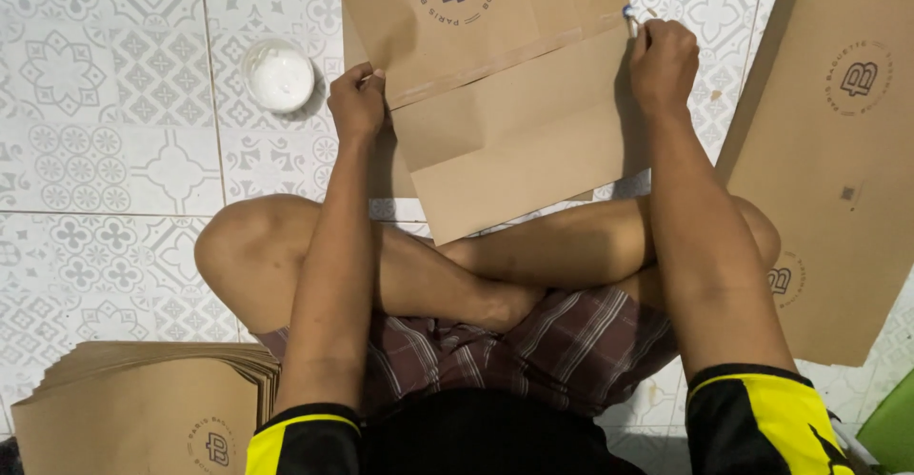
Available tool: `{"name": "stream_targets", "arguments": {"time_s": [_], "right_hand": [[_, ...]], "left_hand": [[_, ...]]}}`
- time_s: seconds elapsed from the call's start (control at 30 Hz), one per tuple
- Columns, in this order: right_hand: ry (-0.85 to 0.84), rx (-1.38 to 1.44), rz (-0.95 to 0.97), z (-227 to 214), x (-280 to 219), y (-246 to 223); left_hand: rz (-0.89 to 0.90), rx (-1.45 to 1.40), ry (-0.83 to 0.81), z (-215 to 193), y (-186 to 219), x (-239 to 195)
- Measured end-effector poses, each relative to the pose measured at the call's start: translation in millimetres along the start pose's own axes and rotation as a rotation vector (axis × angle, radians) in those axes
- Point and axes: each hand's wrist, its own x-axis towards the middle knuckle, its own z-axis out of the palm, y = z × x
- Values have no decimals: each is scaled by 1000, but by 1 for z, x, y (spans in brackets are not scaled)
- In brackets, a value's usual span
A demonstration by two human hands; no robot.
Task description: The person sits on the floor and folds a flat brown paper bag into shape. They use a small brush to apply white adhesive from a container along the bag's seam, then press the edges together to secure the bag.
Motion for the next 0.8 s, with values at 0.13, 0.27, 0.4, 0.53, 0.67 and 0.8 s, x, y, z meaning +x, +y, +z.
{"name": "stream_targets", "arguments": {"time_s": [0.13, 0.27, 0.4, 0.53, 0.67, 0.8], "right_hand": [[-12, 29, 22, 5, 0, -2], [15, -35, -5, -2, -4, -17], [-88, 35, -152, -7, -19, -55], [-151, 116, -222, -20, -40, -107], [-128, 231, -261, -29, -55, -160], [-128, 353, -303, -26, -68, -206]], "left_hand": [[-3, 11, -6, -1, -2, 4], [-34, 25, -20, 2, 0, 5], [-234, -228, -86, -5, 28, -15], [-268, -315, -163, -13, 43, -27], [-270, -362, -179, -9, 40, -26], [-272, -459, -219, -6, 37, -25]]}}
